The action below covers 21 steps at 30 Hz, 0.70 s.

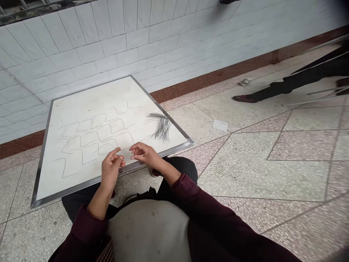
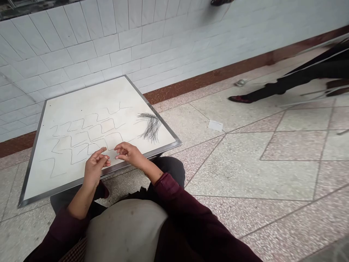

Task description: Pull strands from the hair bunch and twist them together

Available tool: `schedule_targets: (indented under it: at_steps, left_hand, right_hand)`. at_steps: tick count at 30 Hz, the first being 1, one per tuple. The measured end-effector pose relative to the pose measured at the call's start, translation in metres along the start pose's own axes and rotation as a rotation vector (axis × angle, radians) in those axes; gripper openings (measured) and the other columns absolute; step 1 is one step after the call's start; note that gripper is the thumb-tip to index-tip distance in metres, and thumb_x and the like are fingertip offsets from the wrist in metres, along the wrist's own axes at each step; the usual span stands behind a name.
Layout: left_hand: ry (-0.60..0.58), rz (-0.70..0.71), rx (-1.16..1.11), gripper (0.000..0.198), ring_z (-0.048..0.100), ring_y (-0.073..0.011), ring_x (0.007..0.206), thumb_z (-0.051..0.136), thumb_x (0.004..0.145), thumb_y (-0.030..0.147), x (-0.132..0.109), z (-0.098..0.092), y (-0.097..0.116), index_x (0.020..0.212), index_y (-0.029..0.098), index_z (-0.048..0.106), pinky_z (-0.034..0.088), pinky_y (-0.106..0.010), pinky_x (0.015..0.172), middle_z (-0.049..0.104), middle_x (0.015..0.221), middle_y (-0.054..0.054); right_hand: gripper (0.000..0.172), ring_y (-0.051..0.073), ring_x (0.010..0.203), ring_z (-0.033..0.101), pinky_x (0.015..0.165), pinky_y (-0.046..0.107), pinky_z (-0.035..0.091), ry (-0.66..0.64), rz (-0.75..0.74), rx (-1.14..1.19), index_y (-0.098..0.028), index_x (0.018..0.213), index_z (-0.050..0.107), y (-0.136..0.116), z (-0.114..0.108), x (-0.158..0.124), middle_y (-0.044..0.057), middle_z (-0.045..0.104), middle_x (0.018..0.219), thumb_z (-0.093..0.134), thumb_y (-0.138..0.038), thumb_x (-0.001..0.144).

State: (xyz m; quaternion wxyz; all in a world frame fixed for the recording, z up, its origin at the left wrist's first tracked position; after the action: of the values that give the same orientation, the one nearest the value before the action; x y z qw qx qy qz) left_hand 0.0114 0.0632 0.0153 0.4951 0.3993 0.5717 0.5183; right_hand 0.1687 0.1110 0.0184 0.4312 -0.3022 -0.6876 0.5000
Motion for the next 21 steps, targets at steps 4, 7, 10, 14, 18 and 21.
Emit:
schedule_targets:
  at_steps: [4, 7, 10, 14, 18, 21]
  left_hand:
    - [0.003, 0.027, -0.013, 0.051, 0.064, -0.0128, 0.066, 0.071, 0.076, 0.038, -0.004, 0.002, 0.003, 0.121, 0.015, 0.06, 0.055, -0.028, 0.065, 0.063, 0.077, 0.0]
    - [-0.014, 0.027, -0.018, 0.051, 0.063, -0.0115, 0.063, 0.07, 0.077, 0.037, -0.006, 0.004, 0.003, 0.121, 0.016, 0.06, 0.055, -0.029, 0.066, 0.064, 0.079, 0.0]
    - [-0.05, 0.035, -0.01, 0.051, 0.063, -0.0119, 0.067, 0.07, 0.077, 0.036, -0.008, 0.007, 0.003, 0.123, 0.015, 0.059, 0.055, -0.029, 0.07, 0.065, 0.079, -0.001]
    - [-0.093, 0.024, 0.009, 0.054, 0.063, -0.0118, 0.07, 0.071, 0.076, 0.033, -0.009, 0.01, 0.002, 0.125, 0.016, 0.057, 0.054, -0.027, 0.073, 0.063, 0.077, 0.0]
    - [-0.102, -0.013, 0.01, 0.057, 0.062, -0.0113, 0.068, 0.074, 0.073, 0.034, -0.011, 0.011, 0.001, 0.125, 0.015, 0.057, 0.054, -0.027, 0.072, 0.063, 0.076, 0.001]
    - [-0.122, -0.05, 0.052, 0.062, 0.063, -0.0125, 0.066, 0.075, 0.072, 0.037, -0.013, 0.014, 0.001, 0.127, 0.015, 0.056, 0.054, -0.028, 0.069, 0.063, 0.072, 0.001]
  right_hand:
    - [0.053, 0.01, 0.075, 0.06, 0.068, 0.026, 0.052, 0.095, 0.168, 0.471, -0.026, 0.114, 0.052, 0.018, 0.017, -0.01, 0.0, 0.059, 0.097, 0.08, -0.031, 0.069]
    - [0.041, 0.01, 0.072, 0.06, 0.068, 0.025, 0.052, 0.118, 0.236, 0.597, -0.023, 0.105, 0.056, 0.022, 0.032, -0.015, -0.002, 0.061, 0.085, 0.078, -0.03, 0.071]
    - [0.034, 0.01, 0.071, 0.06, 0.067, 0.024, 0.05, 0.133, 0.242, 0.603, -0.021, 0.1, 0.058, 0.019, 0.037, -0.016, -0.003, 0.062, 0.082, 0.077, -0.029, 0.072]
    - [0.03, 0.009, 0.068, 0.059, 0.061, 0.021, 0.047, 0.124, 0.244, 0.549, -0.02, 0.099, 0.061, 0.017, 0.034, -0.016, -0.004, 0.061, 0.077, 0.075, -0.029, 0.074]
    - [0.029, 0.007, 0.062, 0.056, 0.059, 0.02, 0.045, 0.136, 0.265, 0.534, -0.02, 0.101, 0.063, 0.02, 0.032, -0.018, -0.004, 0.061, 0.074, 0.073, -0.031, 0.076]
    - [0.031, 0.007, 0.06, 0.056, 0.059, 0.02, 0.046, 0.155, 0.29, 0.541, -0.02, 0.1, 0.063, 0.023, 0.031, -0.019, -0.005, 0.061, 0.071, 0.075, -0.031, 0.074]
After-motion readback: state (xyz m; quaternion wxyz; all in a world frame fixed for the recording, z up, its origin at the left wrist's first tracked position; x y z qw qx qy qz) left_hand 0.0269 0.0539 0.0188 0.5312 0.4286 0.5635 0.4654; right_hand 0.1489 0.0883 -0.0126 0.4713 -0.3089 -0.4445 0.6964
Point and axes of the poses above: each hand's wrist, its own x-axis towards the middle knuckle, its own z-axis out of the palm, y = z × x, the point moved 8 cm from there along x, towards the middle knuckle
